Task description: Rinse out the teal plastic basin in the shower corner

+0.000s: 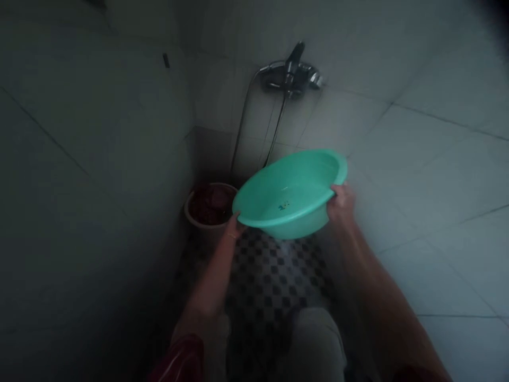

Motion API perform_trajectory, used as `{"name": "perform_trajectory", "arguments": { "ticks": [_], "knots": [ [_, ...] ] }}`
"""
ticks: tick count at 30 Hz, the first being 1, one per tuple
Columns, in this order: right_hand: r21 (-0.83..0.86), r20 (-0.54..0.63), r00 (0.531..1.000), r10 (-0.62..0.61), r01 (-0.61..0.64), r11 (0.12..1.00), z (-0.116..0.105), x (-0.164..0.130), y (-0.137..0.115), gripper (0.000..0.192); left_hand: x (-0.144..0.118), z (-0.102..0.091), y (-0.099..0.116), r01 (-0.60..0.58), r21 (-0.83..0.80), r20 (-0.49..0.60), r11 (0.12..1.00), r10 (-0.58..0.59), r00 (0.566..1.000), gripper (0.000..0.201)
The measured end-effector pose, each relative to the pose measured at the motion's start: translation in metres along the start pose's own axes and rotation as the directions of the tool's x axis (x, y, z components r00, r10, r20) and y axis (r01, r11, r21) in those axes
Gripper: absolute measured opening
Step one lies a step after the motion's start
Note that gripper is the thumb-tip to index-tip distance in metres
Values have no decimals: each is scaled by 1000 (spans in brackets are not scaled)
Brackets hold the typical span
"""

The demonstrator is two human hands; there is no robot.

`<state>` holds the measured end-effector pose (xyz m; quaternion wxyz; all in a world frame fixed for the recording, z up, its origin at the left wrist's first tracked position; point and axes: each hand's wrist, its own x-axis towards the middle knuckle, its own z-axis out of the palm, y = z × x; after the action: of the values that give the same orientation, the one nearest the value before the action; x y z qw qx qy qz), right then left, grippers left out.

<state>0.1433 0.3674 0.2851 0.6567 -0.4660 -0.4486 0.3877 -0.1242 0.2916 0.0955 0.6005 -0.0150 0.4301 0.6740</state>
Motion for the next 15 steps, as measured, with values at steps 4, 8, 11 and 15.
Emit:
{"name": "perform_trajectory", "arguments": {
  "ticks": [4, 8, 11, 15],
  "knots": [
    [-237, 102, 995, 10, 14, 971, -3, 11, 0, 6, -1, 3, 21, -27, -76, -3, 997, 27, 1000, 25],
    [-306, 78, 993, 83, -55, 950, -14, 6, -5, 7, -23, 10, 34, -116, -30, -17, 993, 116, 993, 21],
    [-300, 69, 990, 126, -100, 949, -21, -2, -7, 8, -41, 16, 41, -236, 21, -22, 971, 237, 971, 24],
    [-290, 83, 976, 201, -169, 942, -35, -13, -3, 8, -63, 28, 50, -372, 75, -27, 925, 374, 927, 29]
  ]
}}
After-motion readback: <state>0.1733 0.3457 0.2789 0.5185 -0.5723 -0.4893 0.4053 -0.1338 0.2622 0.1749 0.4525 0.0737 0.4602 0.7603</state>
